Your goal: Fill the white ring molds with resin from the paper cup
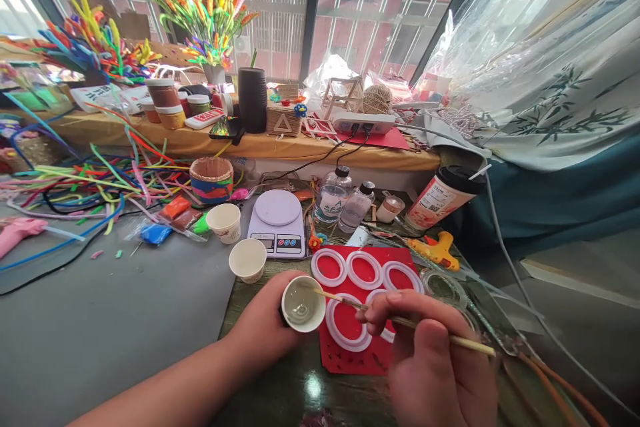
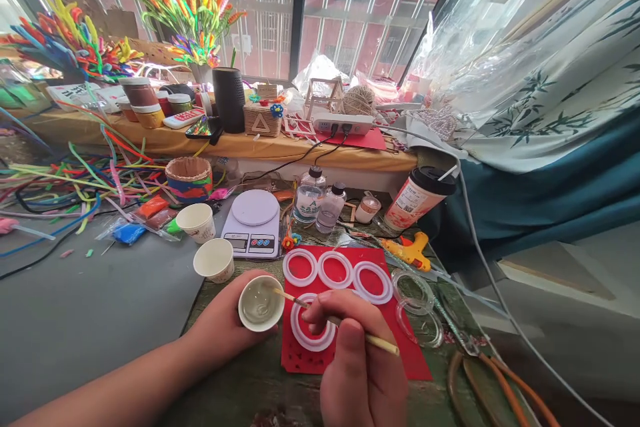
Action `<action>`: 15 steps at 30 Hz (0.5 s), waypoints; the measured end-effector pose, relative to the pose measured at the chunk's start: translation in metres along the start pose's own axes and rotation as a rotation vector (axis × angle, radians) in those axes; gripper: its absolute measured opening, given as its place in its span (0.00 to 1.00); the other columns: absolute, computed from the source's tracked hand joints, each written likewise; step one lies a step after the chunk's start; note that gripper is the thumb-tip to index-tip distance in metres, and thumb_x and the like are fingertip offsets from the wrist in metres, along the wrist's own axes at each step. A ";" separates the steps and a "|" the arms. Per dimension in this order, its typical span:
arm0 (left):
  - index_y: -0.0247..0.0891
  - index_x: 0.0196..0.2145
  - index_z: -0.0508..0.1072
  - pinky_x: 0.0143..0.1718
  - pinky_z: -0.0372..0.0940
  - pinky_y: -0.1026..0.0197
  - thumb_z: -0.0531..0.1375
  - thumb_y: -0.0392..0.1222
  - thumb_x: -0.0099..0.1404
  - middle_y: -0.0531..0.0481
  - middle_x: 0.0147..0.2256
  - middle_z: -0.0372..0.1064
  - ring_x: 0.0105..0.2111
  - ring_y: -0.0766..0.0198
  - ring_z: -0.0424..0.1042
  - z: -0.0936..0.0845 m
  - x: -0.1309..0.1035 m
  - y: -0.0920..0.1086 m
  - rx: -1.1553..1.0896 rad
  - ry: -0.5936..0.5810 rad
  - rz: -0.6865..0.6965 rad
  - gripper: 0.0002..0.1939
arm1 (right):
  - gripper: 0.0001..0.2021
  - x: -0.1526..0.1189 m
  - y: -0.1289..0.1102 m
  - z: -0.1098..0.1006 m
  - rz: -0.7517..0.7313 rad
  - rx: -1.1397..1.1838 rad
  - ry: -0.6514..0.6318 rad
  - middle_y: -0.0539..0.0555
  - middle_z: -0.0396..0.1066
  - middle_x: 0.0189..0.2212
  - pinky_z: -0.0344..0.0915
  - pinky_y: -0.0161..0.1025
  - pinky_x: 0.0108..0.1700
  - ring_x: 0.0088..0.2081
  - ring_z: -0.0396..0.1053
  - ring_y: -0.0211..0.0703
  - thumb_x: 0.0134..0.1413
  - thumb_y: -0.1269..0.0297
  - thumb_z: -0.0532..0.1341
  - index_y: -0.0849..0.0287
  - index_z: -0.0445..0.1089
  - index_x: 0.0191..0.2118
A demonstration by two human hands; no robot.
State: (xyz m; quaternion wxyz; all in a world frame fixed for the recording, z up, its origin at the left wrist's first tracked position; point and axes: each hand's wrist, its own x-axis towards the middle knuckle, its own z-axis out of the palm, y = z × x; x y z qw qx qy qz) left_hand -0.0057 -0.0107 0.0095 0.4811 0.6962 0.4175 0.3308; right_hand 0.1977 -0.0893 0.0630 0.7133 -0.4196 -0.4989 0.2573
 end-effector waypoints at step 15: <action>0.45 0.57 0.81 0.63 0.77 0.39 0.76 0.40 0.59 0.40 0.56 0.85 0.55 0.41 0.84 0.000 0.000 -0.008 0.035 0.006 -0.007 0.28 | 0.15 -0.004 -0.007 0.001 0.035 -0.068 -0.104 0.52 0.81 0.34 0.76 0.32 0.35 0.33 0.77 0.40 0.85 0.64 0.57 0.52 0.82 0.48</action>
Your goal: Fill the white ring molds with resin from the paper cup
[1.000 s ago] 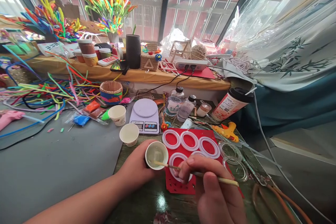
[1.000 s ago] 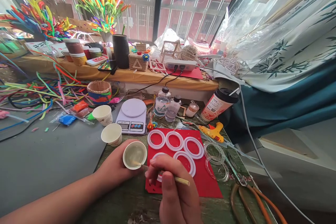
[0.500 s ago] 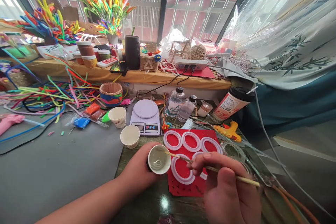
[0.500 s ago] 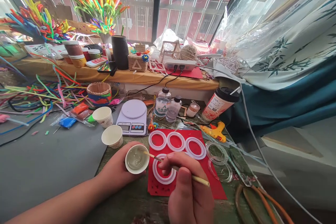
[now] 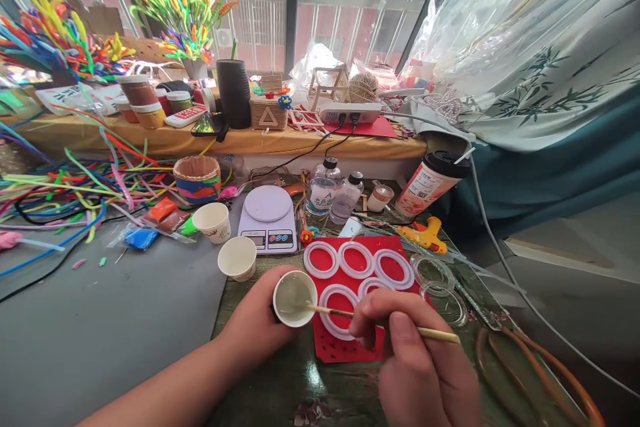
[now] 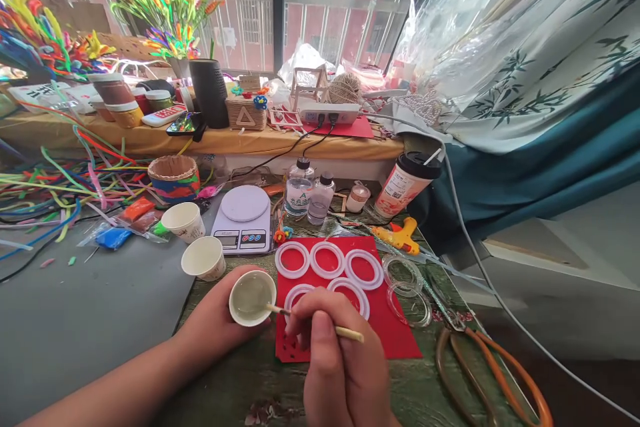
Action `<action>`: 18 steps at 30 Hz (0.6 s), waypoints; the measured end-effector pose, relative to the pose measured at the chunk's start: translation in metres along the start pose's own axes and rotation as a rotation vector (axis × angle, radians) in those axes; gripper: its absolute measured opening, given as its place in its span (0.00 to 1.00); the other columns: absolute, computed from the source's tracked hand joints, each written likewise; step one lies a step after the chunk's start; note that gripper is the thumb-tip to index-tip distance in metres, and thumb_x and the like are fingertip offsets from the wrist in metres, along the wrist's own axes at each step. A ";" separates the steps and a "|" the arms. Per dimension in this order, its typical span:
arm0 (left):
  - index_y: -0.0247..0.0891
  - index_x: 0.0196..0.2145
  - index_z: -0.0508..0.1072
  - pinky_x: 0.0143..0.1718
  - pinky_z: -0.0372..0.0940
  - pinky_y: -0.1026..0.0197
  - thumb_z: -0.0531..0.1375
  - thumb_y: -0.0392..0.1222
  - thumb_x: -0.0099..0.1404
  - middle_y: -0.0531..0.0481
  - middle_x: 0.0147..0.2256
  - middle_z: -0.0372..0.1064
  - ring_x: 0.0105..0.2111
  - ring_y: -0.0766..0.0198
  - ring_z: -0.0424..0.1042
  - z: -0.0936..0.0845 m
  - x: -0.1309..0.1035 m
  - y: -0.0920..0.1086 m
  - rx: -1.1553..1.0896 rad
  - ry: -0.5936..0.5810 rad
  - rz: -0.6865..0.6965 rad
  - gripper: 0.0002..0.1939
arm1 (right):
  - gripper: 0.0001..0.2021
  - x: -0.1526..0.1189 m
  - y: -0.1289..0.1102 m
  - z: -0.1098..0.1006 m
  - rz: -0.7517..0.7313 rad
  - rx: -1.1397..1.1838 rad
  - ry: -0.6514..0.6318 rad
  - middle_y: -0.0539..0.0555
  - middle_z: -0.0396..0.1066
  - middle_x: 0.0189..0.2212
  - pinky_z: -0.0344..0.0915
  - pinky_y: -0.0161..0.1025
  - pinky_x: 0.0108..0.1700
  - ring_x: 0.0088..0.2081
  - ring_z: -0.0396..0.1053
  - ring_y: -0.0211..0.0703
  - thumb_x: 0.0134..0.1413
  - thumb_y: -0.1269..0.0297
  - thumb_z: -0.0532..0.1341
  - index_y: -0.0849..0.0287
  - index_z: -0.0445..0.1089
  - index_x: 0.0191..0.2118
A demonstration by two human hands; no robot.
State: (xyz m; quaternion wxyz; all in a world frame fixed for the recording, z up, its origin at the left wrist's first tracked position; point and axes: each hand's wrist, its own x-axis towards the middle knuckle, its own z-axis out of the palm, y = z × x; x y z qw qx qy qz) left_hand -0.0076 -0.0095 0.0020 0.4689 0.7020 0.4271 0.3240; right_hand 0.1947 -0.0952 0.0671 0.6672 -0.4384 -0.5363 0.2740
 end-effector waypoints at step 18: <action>0.44 0.54 0.80 0.59 0.78 0.42 0.74 0.43 0.65 0.43 0.53 0.85 0.52 0.45 0.85 -0.001 0.001 0.010 0.042 0.049 0.050 0.20 | 0.13 -0.002 -0.005 0.001 -0.033 -0.090 -0.114 0.52 0.84 0.44 0.82 0.36 0.45 0.44 0.83 0.43 0.86 0.64 0.57 0.47 0.80 0.57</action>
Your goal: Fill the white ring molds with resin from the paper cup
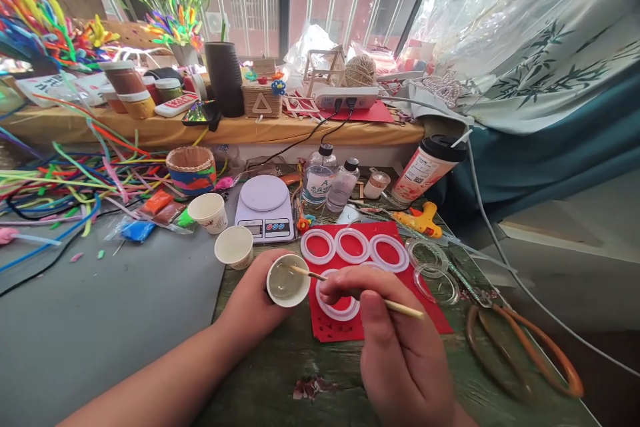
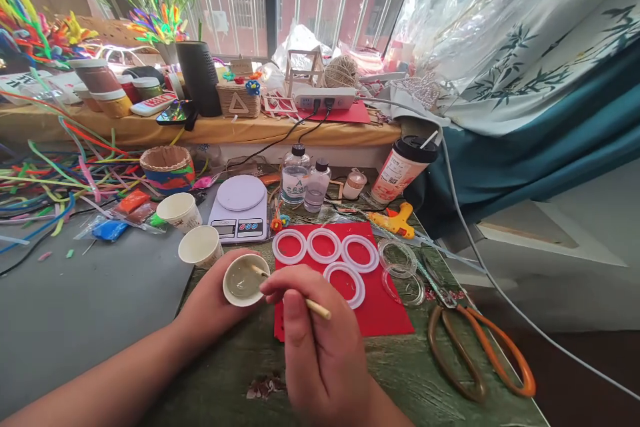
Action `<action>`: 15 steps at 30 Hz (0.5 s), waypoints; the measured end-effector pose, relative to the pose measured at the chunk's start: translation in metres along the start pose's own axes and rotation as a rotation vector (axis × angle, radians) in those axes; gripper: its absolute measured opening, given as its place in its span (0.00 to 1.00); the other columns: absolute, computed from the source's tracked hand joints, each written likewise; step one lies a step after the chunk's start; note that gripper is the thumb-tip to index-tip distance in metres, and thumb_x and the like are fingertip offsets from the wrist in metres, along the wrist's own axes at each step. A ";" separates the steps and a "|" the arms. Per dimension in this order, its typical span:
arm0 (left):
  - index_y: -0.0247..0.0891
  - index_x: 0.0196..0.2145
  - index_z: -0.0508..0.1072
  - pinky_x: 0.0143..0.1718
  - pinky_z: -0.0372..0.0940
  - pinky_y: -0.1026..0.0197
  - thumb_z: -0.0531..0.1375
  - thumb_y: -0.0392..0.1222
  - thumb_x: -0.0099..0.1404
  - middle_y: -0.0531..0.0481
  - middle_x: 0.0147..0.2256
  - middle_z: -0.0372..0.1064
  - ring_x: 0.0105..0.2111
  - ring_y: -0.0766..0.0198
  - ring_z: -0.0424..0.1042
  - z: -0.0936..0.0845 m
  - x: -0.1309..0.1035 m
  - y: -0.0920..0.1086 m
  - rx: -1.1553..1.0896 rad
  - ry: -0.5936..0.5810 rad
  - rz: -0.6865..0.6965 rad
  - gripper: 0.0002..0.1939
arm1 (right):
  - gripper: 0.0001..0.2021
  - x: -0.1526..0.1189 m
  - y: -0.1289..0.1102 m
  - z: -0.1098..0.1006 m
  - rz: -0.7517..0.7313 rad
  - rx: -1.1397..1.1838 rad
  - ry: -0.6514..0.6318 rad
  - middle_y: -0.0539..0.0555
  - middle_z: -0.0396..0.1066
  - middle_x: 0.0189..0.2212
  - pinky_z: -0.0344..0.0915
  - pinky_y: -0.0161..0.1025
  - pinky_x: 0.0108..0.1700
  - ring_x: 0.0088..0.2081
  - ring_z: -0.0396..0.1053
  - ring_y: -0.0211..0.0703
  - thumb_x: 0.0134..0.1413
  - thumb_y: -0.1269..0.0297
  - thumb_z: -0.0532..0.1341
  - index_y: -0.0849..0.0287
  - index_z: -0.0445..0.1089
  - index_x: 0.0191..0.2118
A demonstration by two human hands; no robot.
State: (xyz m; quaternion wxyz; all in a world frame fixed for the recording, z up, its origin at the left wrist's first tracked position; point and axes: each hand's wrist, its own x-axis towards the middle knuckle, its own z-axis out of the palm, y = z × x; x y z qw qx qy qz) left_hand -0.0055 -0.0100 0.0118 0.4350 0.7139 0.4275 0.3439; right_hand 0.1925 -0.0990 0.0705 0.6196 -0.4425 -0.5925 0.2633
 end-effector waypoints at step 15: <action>0.44 0.52 0.82 0.59 0.79 0.41 0.76 0.46 0.62 0.43 0.51 0.86 0.51 0.44 0.85 -0.001 0.004 0.001 0.066 0.017 -0.031 0.21 | 0.13 0.002 -0.003 0.001 0.027 0.057 0.040 0.51 0.83 0.42 0.80 0.39 0.44 0.42 0.81 0.43 0.87 0.62 0.55 0.47 0.79 0.55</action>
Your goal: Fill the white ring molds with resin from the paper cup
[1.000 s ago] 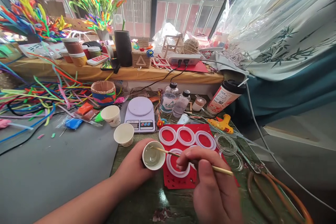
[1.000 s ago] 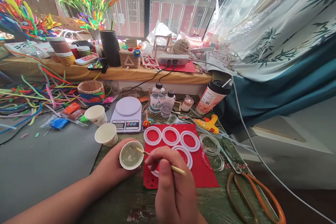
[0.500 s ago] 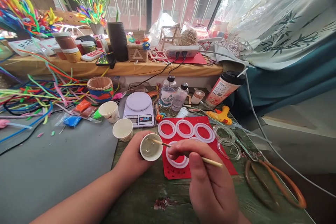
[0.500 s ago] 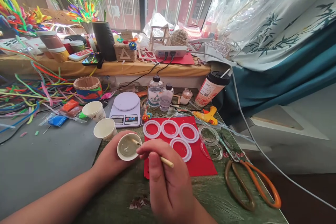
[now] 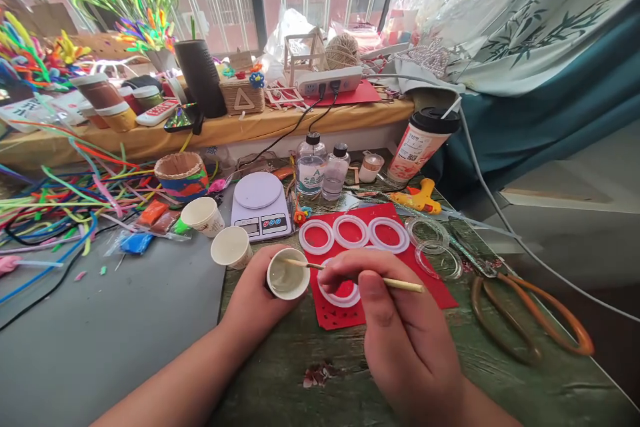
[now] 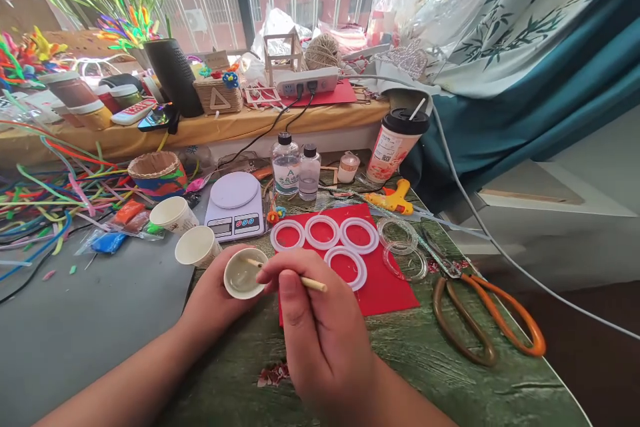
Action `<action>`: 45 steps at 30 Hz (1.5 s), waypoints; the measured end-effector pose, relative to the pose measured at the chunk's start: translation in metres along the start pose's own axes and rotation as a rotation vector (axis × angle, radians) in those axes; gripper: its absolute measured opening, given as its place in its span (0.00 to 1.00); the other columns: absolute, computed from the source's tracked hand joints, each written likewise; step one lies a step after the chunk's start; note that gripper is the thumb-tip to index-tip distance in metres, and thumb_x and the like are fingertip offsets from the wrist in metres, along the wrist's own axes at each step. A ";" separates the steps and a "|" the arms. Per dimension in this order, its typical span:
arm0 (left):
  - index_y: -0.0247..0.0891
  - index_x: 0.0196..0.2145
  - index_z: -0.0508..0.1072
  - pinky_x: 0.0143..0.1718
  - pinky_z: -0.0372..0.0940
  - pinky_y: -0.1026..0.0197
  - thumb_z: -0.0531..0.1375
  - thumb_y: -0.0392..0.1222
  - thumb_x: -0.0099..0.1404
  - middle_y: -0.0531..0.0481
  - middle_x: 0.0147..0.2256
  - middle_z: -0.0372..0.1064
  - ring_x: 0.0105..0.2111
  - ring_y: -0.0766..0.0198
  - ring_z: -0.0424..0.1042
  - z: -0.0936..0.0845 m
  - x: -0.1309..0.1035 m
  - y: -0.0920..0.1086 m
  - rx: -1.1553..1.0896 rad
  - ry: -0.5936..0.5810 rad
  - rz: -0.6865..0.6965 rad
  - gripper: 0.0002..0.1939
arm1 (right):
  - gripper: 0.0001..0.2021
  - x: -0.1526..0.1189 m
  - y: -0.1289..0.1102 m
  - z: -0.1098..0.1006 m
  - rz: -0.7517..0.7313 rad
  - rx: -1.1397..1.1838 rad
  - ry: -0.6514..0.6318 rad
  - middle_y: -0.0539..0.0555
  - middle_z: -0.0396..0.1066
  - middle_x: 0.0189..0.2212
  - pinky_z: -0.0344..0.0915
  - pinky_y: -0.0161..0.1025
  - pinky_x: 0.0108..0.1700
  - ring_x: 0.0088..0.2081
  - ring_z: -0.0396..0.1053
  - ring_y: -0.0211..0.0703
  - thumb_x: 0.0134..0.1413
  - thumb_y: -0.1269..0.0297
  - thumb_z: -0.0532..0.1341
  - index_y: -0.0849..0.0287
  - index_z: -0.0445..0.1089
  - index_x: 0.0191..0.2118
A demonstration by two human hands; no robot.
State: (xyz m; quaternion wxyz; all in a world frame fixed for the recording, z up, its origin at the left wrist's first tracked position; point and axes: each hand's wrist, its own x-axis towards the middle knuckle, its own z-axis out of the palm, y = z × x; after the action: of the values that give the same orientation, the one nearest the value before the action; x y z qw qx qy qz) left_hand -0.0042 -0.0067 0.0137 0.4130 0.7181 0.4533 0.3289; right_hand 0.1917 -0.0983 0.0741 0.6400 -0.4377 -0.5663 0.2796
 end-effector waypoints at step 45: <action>0.43 0.55 0.80 0.60 0.78 0.39 0.74 0.45 0.64 0.40 0.54 0.84 0.54 0.42 0.84 0.002 -0.003 0.000 -0.054 -0.082 -0.015 0.22 | 0.14 0.001 0.006 -0.002 0.021 0.058 0.025 0.49 0.81 0.39 0.79 0.33 0.41 0.39 0.79 0.38 0.88 0.61 0.54 0.47 0.79 0.56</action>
State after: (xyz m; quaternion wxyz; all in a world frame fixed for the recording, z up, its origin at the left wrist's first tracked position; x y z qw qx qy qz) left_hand -0.0038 -0.0095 0.0128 0.4528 0.7162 0.4322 0.3085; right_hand 0.1942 -0.0951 0.0697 0.6565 -0.4281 -0.5453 0.2971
